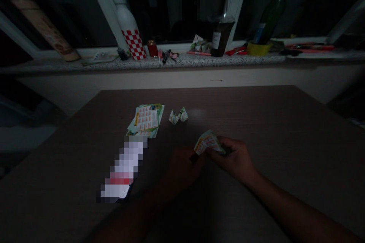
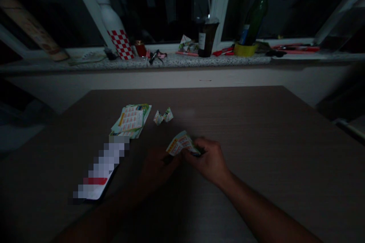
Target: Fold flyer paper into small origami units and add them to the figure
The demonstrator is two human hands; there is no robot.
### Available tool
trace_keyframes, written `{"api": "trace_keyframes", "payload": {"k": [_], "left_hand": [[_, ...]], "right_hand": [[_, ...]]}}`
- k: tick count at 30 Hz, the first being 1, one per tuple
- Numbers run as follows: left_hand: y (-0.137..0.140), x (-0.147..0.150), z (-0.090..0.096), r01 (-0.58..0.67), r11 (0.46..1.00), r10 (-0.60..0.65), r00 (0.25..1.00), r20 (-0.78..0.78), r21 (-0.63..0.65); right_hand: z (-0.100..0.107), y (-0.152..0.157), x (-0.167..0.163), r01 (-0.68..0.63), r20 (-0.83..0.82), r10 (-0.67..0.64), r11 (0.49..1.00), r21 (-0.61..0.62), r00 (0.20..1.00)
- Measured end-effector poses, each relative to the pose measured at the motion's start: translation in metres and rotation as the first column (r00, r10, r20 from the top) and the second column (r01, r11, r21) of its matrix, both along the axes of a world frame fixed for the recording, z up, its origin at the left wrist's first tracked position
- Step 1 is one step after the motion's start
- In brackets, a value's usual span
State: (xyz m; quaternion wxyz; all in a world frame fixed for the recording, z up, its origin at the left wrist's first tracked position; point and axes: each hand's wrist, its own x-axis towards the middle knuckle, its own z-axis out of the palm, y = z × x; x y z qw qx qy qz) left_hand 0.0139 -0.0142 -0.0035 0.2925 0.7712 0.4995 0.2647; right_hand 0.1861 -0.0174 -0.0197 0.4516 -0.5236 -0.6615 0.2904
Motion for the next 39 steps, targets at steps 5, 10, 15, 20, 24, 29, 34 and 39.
{"api": "trace_keyframes", "payload": {"k": [5, 10, 15, 20, 24, 29, 34, 39], "left_hand": [[0.000, -0.002, -0.004, -0.017, 0.997, 0.017, 1.000, 0.002, 0.076], [0.000, -0.006, -0.004, -0.087, 0.993, 0.097, 0.988, 0.122, -0.079], [0.002, -0.007, -0.001, -0.135, 0.963, 0.206, 0.926, 0.317, -0.232], [0.000, -0.001, 0.000, -0.153, 0.973, 0.193, 0.953, 0.235, -0.175], [-0.001, 0.002, 0.000, -0.113, 0.993, 0.114, 0.989, 0.091, -0.022], [-0.001, 0.003, 0.000, -0.095, 0.994, 0.094, 0.995, 0.015, 0.053], [-0.001, 0.001, 0.000, -0.148, 0.988, 0.150, 0.987, -0.050, 0.040], [-0.001, -0.002, 0.005, -0.248, 0.961, 0.259, 0.962, 0.088, -0.123]], "right_hand": [[-0.002, 0.005, 0.006, 0.082, 0.101, -0.090, 0.993, 0.081, 0.991], [0.001, 0.009, 0.010, 0.095, 0.049, -0.098, 0.994, 0.060, 0.994], [0.001, 0.009, 0.007, -0.026, -0.185, 0.011, 0.997, -0.079, 0.983], [-0.003, 0.004, -0.002, 0.014, -0.109, -0.031, 0.989, -0.147, 0.994], [-0.004, 0.001, -0.003, 0.093, 0.098, -0.088, 0.995, -0.044, 0.991], [-0.004, 0.003, -0.002, 0.146, 0.241, -0.136, 0.989, -0.027, 0.961], [-0.001, 0.011, 0.005, 0.176, 0.287, -0.151, 0.982, -0.063, 0.946], [0.000, 0.017, 0.017, 0.221, 0.243, -0.191, 0.970, -0.099, 0.951]]}}
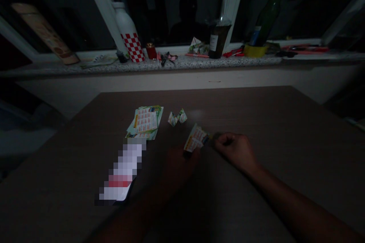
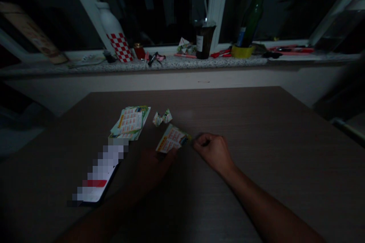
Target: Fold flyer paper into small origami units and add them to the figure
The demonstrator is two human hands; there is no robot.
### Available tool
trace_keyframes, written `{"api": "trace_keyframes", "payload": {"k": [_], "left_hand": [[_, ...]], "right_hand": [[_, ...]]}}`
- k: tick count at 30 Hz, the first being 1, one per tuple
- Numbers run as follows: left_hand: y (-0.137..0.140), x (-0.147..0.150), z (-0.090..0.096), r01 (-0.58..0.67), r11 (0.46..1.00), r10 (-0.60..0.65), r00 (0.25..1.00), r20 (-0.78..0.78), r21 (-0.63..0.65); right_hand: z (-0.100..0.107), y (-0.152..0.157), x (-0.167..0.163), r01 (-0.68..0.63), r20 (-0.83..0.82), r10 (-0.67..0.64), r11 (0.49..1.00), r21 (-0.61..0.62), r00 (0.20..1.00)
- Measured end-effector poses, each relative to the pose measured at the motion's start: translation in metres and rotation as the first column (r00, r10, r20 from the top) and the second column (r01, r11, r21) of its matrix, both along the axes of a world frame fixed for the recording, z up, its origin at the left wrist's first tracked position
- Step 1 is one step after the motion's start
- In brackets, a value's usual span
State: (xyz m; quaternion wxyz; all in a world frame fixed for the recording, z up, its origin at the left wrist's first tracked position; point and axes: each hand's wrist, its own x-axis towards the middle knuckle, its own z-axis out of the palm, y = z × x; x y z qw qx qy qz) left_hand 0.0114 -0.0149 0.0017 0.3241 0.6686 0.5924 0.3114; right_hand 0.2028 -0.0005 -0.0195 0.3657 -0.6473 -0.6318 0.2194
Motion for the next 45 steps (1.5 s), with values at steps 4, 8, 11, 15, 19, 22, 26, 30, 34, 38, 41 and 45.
{"api": "trace_keyframes", "payload": {"k": [4, 8, 11, 15, 19, 22, 26, 30, 34, 38, 41, 45], "left_hand": [[0.003, -0.003, 0.000, -0.024, 0.988, 0.058, 0.972, 0.229, -0.150], [0.006, -0.002, -0.003, 0.013, 0.988, 0.051, 0.916, 0.398, -0.157], [0.005, 0.000, -0.004, 0.089, 0.982, 0.002, 0.879, 0.477, -0.169], [0.002, 0.004, -0.002, 0.166, 0.960, -0.032, 0.866, 0.498, -0.226], [0.000, 0.004, -0.003, 0.197, 0.953, -0.078, 0.894, 0.441, -0.232], [0.000, 0.002, -0.006, 0.205, 0.954, -0.110, 0.918, 0.380, -0.221], [0.004, -0.001, -0.006, 0.189, 0.965, -0.103, 0.913, 0.394, -0.184], [0.007, -0.004, -0.005, 0.163, 0.980, -0.086, 0.871, 0.484, -0.119], [0.009, -0.009, -0.005, 0.136, 0.988, -0.094, 0.900, 0.427, -0.069], [0.009, -0.014, -0.005, 0.202, 0.979, -0.203, 0.920, 0.334, 0.038], [0.009, -0.014, -0.004, 0.236, 0.971, -0.236, 0.917, 0.321, 0.040], [0.008, -0.012, -0.005, 0.207, 0.978, -0.188, 0.917, 0.353, -0.016]], "right_hand": [[-0.001, -0.005, -0.003, -0.065, -0.089, 0.068, 0.997, 0.030, 0.994], [-0.001, -0.011, -0.012, -0.120, -0.211, 0.141, 0.987, 0.110, 0.967], [-0.001, -0.014, -0.018, -0.164, -0.397, 0.174, 0.985, 0.061, 0.901], [-0.003, -0.015, -0.023, -0.182, -0.632, 0.120, 0.983, -0.034, 0.766], [-0.005, -0.015, -0.024, -0.178, -0.661, 0.099, 0.983, -0.053, 0.744], [-0.006, -0.014, -0.021, -0.190, -0.641, 0.110, 0.980, -0.058, 0.760], [-0.009, -0.011, -0.015, -0.228, -0.619, 0.133, 0.971, -0.077, 0.774], [-0.006, -0.010, -0.010, -0.250, -0.577, 0.131, 0.959, -0.132, 0.806], [0.002, -0.010, -0.008, -0.270, -0.530, 0.120, 0.939, -0.214, 0.839], [0.005, -0.009, -0.007, -0.316, -0.586, 0.132, 0.922, -0.223, 0.799], [0.005, -0.009, -0.006, -0.319, -0.611, 0.121, 0.920, -0.227, 0.782], [0.005, -0.010, -0.006, -0.335, -0.621, 0.146, 0.921, -0.198, 0.770]]}}
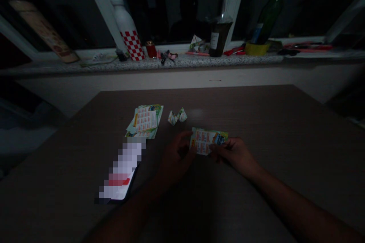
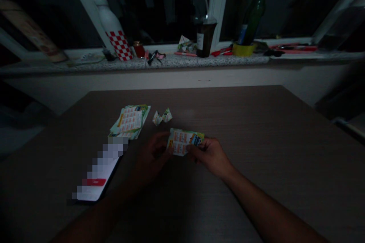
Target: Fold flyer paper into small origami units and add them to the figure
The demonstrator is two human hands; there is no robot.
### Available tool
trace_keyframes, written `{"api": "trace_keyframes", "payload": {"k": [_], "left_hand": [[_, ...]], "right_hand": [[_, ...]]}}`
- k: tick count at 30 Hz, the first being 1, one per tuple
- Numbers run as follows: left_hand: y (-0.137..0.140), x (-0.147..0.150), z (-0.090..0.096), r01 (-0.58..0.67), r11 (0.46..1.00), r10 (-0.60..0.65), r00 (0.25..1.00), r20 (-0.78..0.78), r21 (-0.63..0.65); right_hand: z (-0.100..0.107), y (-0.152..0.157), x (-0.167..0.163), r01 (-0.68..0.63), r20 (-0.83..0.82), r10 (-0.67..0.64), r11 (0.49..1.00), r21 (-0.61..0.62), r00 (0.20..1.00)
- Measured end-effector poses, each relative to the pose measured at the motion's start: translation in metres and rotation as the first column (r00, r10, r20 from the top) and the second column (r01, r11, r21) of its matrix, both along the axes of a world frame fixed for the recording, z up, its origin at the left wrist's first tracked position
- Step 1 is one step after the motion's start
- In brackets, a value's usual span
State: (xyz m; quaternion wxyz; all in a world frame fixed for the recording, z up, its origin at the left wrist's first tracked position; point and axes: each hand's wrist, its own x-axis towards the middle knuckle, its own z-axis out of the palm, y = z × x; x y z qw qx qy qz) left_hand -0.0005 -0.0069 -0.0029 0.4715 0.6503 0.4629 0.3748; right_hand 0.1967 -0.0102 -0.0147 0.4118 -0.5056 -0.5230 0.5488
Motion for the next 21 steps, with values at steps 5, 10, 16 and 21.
{"api": "trace_keyframes", "payload": {"k": [5, 10, 16, 21], "left_hand": [[-0.001, -0.004, 0.001, 0.033, 0.998, -0.033, 0.999, 0.010, 0.050], [0.001, -0.010, 0.004, 0.071, 0.986, -0.058, 0.995, -0.087, 0.152], [0.004, -0.013, 0.002, 0.266, 0.932, -0.208, 0.948, -0.240, 0.246], [0.004, -0.012, -0.002, 0.384, 0.892, -0.345, 0.920, -0.188, 0.239]], "right_hand": [[0.001, 0.000, 0.003, 0.046, 0.005, -0.046, 0.998, 0.033, 0.999], [0.001, 0.001, 0.006, 0.010, -0.147, -0.006, 1.000, 0.024, 0.989], [0.003, 0.000, 0.004, -0.135, -0.274, 0.123, 0.990, -0.027, 0.954], [-0.001, -0.003, 0.003, -0.122, -0.255, 0.131, 0.991, 0.051, 0.958]]}}
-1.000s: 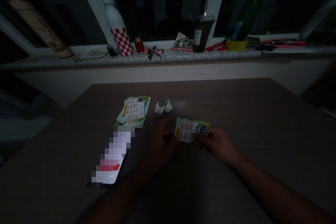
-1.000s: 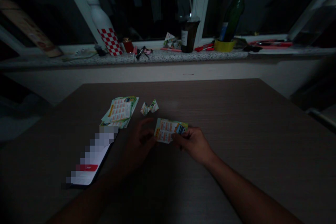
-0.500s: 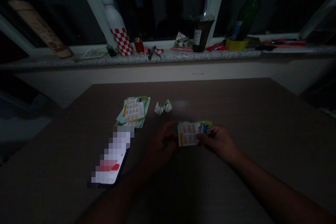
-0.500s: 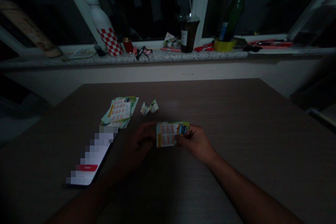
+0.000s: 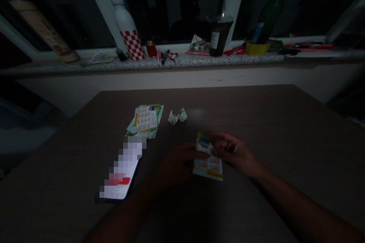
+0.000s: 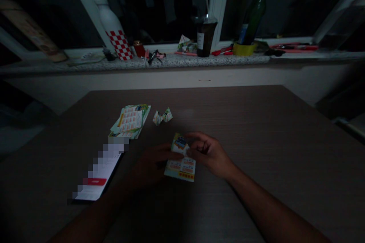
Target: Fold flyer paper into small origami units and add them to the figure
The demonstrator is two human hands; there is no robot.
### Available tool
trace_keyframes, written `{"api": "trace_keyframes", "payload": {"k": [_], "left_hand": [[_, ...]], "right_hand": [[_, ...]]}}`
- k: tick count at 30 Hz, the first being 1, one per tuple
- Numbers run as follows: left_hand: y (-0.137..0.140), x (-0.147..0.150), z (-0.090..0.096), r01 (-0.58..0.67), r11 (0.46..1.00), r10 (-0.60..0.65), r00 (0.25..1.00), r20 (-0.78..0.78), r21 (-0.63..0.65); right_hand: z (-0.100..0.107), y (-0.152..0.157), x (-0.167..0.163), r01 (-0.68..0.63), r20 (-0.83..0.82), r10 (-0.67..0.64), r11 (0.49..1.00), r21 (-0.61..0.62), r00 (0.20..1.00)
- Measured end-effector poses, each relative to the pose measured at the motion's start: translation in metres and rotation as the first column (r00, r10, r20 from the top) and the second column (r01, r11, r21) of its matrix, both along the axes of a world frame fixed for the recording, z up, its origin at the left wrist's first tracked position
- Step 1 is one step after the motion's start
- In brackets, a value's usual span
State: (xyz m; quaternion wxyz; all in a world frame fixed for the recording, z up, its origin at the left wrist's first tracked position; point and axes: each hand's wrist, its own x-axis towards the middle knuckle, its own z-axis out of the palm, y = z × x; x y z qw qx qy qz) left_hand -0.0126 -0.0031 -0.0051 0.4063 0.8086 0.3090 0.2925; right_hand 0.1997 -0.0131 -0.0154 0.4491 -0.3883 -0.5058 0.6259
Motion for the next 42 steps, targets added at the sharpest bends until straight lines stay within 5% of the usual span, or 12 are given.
{"api": "trace_keyframes", "payload": {"k": [5, 10, 14, 24, 29, 34, 42], "left_hand": [[0.000, 0.000, 0.005, -0.116, 0.987, 0.131, 0.981, 0.143, -0.107], [-0.002, 0.004, 0.009, -0.215, 0.966, 0.241, 0.950, 0.197, -0.144], [-0.005, 0.009, 0.008, -0.184, 0.972, 0.212, 0.955, 0.205, -0.148], [-0.010, 0.012, 0.015, -0.350, 0.927, 0.361, 0.930, 0.071, -0.133], [-0.010, 0.013, 0.009, -0.442, 0.860, 0.490, 0.856, 0.166, -0.256], [-0.008, 0.014, 0.005, -0.332, 0.804, 0.492, 0.837, 0.240, -0.493], [-0.008, 0.017, 0.009, -0.302, 0.791, 0.429, 0.894, 0.130, -0.532]], "right_hand": [[0.002, -0.003, 0.003, 0.050, 0.099, -0.071, 0.977, 0.206, 0.993], [0.006, -0.007, 0.004, -0.040, 0.224, -0.080, 0.873, 0.486, 0.971], [0.008, -0.009, -0.003, 0.058, 0.234, -0.228, 0.823, 0.565, 0.945], [0.002, -0.014, -0.007, 0.272, 0.198, -0.425, 0.809, 0.521, 0.883], [0.001, -0.013, -0.008, 0.275, 0.214, -0.430, 0.815, 0.511, 0.877], [0.004, -0.012, -0.009, 0.257, 0.242, -0.436, 0.807, 0.532, 0.867], [0.001, -0.013, -0.009, 0.230, 0.284, -0.433, 0.809, 0.541, 0.855]]}}
